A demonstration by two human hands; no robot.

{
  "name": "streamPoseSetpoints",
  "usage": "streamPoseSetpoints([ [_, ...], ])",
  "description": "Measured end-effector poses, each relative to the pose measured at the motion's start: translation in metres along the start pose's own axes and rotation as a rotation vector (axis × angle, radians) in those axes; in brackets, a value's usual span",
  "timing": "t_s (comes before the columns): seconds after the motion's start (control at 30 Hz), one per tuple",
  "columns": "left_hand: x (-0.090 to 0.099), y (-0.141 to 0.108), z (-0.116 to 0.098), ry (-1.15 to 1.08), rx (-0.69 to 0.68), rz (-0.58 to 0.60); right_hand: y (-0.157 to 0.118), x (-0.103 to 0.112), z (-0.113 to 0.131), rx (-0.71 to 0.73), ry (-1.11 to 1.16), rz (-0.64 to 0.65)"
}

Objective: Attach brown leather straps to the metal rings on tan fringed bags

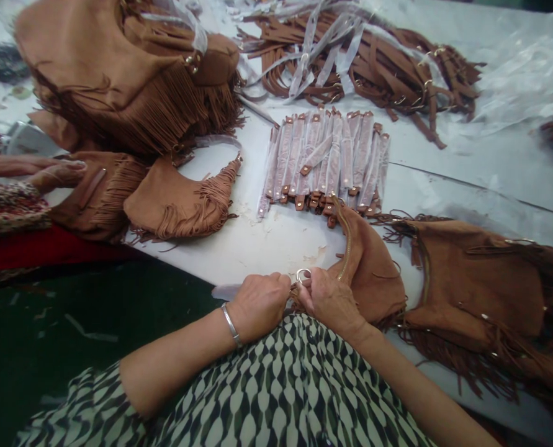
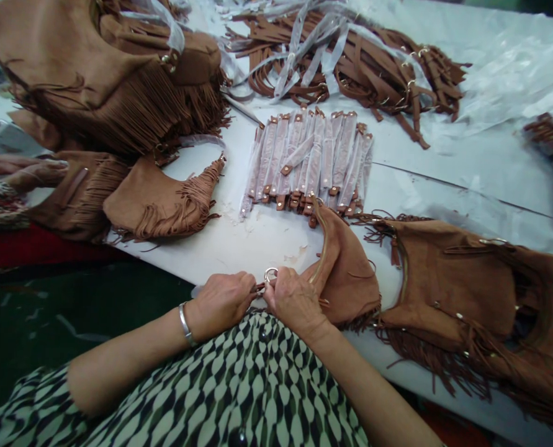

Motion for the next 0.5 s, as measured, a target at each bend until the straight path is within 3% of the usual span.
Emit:
streamPoseSetpoints([
  [0.1, 0.005, 0.001, -0.001, -0.01, 0.055, -0.004, 0.0, 0.001, 0.003, 0.009, -0.014, 0.018],
  [0.23, 0.008, 0.003, 0.005, -0.075, 0.024, 0.021, 0.0, 0.001, 0.003, 0.019, -0.007, 0.015],
  [0.5, -0.006, 0.006, 0.014, -0.305, 0.098, 0.002, 0.0, 0.003, 0.001, -0.028, -0.02, 0.095],
])
Point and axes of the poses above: each hand's wrist, its own y-axis towards the middle knuckle, its own x-axis out of the back of the hand, z = x × y, the point moved 1 cm from there along y, towards the middle knuckle, and after that the axes turned 6 degrees about -y, right-handed, at the moved point
